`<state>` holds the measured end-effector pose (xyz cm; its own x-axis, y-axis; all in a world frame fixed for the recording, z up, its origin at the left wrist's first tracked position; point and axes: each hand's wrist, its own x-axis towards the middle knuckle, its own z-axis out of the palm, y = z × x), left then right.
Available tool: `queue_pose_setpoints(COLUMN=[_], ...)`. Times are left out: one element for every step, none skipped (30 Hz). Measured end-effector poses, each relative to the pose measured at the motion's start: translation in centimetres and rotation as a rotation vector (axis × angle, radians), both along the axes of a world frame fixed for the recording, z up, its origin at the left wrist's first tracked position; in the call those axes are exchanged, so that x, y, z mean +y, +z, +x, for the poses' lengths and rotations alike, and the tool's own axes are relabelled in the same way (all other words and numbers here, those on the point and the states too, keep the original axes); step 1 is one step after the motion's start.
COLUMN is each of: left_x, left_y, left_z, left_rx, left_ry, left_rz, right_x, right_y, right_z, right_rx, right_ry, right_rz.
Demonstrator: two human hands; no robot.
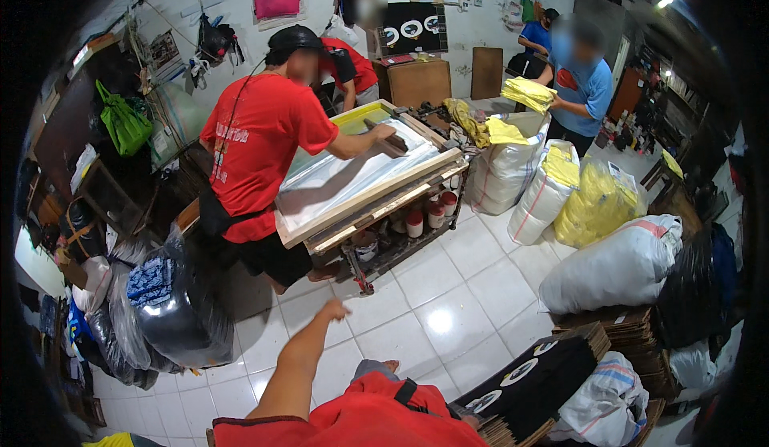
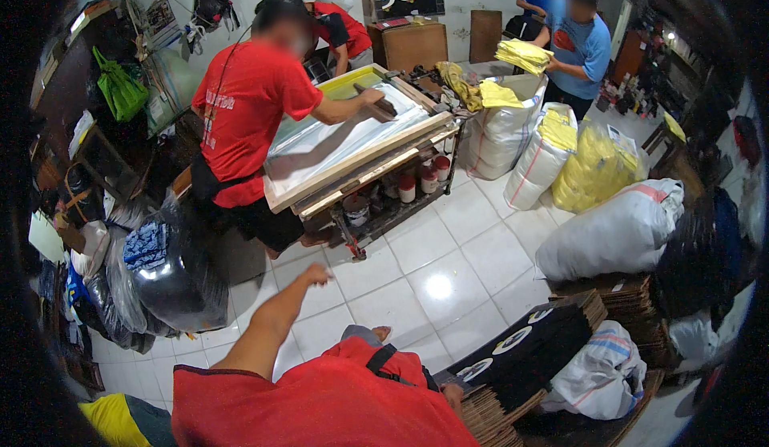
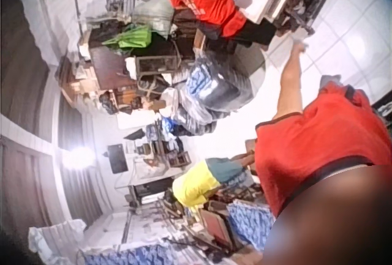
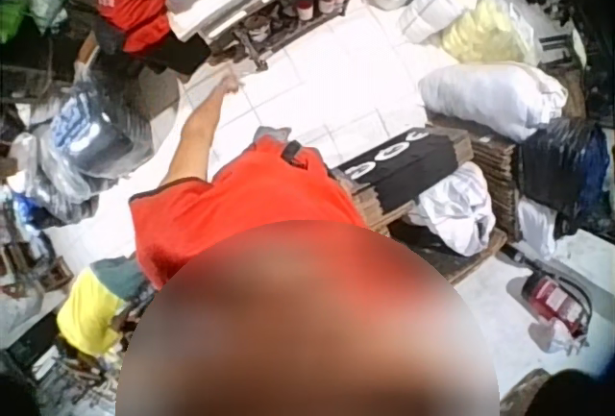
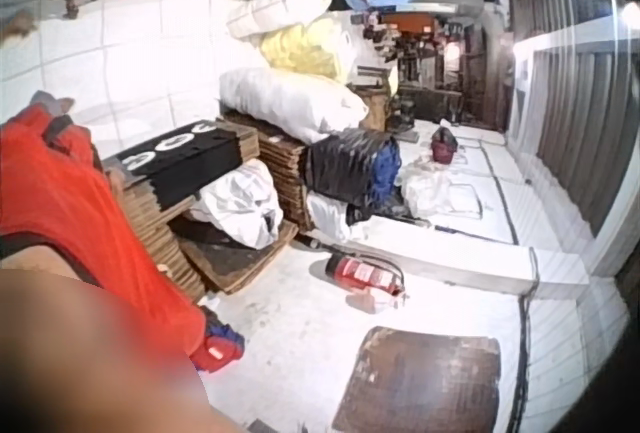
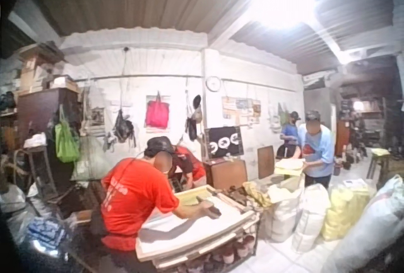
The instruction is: The person repeatedly picks up printed black fabric sheets from a screen-printing table and stacks them on a nearby pile. The person handles the sheets one at a time, aligning them before placing them on the stack.
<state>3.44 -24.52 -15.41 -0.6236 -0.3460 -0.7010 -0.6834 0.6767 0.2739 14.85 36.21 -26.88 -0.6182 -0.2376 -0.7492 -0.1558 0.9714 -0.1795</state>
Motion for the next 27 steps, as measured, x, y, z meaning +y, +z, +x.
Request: queue_pose_setpoints(left_x=[0.8, 1.9, 3.0, 4.0, 4.8, 5.4, 5.7, 5.9, 5.9, 5.8, 5.7, 5.5, 5.1, 4.7, 4.3, 3.9, 3.6, 3.3, 3.0, 2.7, 2.4, 2.2, 1.8, 1.6, 1.4, 1.2, 1.1], left_y=[-2.0, -3.7, -5.0, -5.8, -6.3, -6.4, -6.2, -5.7, -5.1, -4.5, -3.9, -3.4, -3.0, -2.9, -3.0, -3.2, -3.6, -4.0, -4.4, -4.9, -5.2, -5.3, -5.3, -5.2, -4.9, -4.6, -4.3], left_z=[2.5, 5.4, 7.9, 10.3, 12.4, 13.8, 14.6, 15.2, 15.6, 15.7, 15.6, 15.3, 14.9, 14.3, 13.6, 13.0, 12.3, 11.4, 10.4, 9.1, 7.8, 6.1, 4.1, 2.5, 1.2, -0.3, -1.8], left_rx=[-0.118, -0.163, -0.272, -0.319, -0.387, -0.441, -0.517, -0.542, -0.484, -0.426, -0.376, -0.333, -0.294, -0.255, -0.238, -0.222, -0.205, -0.205, -0.213, -0.22, -0.242, -0.264, -0.226, -0.211, -0.197, -0.123, -0.093], left_ry=[-0.076, 0.023, 0.065, 0.116, 0.16, 0.166, 0.155, 0.184, 0.222, 0.248, 0.265, 0.268, 0.261, 0.247, 0.241, 0.234, 0.232, 0.275, 0.27, 0.266, 0.266, 0.251, 0.229, 0.21, 0.188, 0.206, 0.218], left_rz=[0.024, 0.058, 0.106, 0.139, 0.176, 0.182, 0.191, 0.209, 0.2, 0.192, 0.187, 0.148, 0.114, 0.083, 0.085, 0.088, 0.092, 0.096, 0.103, 0.109, 0.116, 0.115, 0.133, 0.156, 0.182, 0.209, 0.224], right_x=[-0.1, -0.1, -0.2, -0.2, -0.3, -0.5, -0.8, -1.1, -1.3, -1.9, -2.2, -2.5, -2.5, -3.6, -3.8, -4.0, -4.2, -4.5, -4.7, -4.9, -5.3, -5.5, -5.3, -6.0, -6.4, -7.0, -7.6], right_y=[-0.1, -0.2, -0.3, -0.5, -0.7, -0.8, -1.0, -1.2, -1.2, -1.4, -1.3, -1.3, -1.1, -1.3, -1.0, -0.8, -0.5, -0.4, -0.2, -0.2, -0.2, -0.3, -0.1, -0.1, 0.2, 0.6, 1.2], right_z=[-0.1, -0.3, -0.6, -0.9, -1.4, -1.7, -2.2, -2.9, -3.1, -3.8, -3.9, -4.5, -4.6, -5.4, -5.5, -6.2, -6.7, -7.2, -7.5, -8.0, -8.2, -9.0, -9.1, -9.3, -9.3, -9.7, -9.8], right_rx=[0.029, 0.064, 0.08, 0.123, 0.145, 0.144, 0.152, 0.136, 0.135, 0.084, 0.018, -0.043, -0.101, -0.169, -0.212, -0.248, -0.28, -0.29, -0.271, -0.247, -0.259, -0.289, -0.026, 0.024, 0.05, 0.127, 0.174], right_ry=[0.011, 0.012, 0.006, 0.032, 0.05, 0.062, 0.105, 0.141, 0.173, 0.161, -0.12, -0.415, -0.711, -1.004, -1.091, -1.185, -1.264, -1.308, -1.349, -1.376, -1.381, -1.12, -0.529, -0.298, -0.089, -0.01, 0.061], right_rz=[-0.055, -0.105, -0.116, -0.183, -0.212, -0.202, -0.185, -0.129, -0.084, -0.067, -0.199, -0.319, -0.467, -0.528, -0.605, -0.622, -0.664, -0.676, -0.655, -0.673, -0.744, -0.504, -0.272, -0.217, -0.069, -0.159, -0.199])
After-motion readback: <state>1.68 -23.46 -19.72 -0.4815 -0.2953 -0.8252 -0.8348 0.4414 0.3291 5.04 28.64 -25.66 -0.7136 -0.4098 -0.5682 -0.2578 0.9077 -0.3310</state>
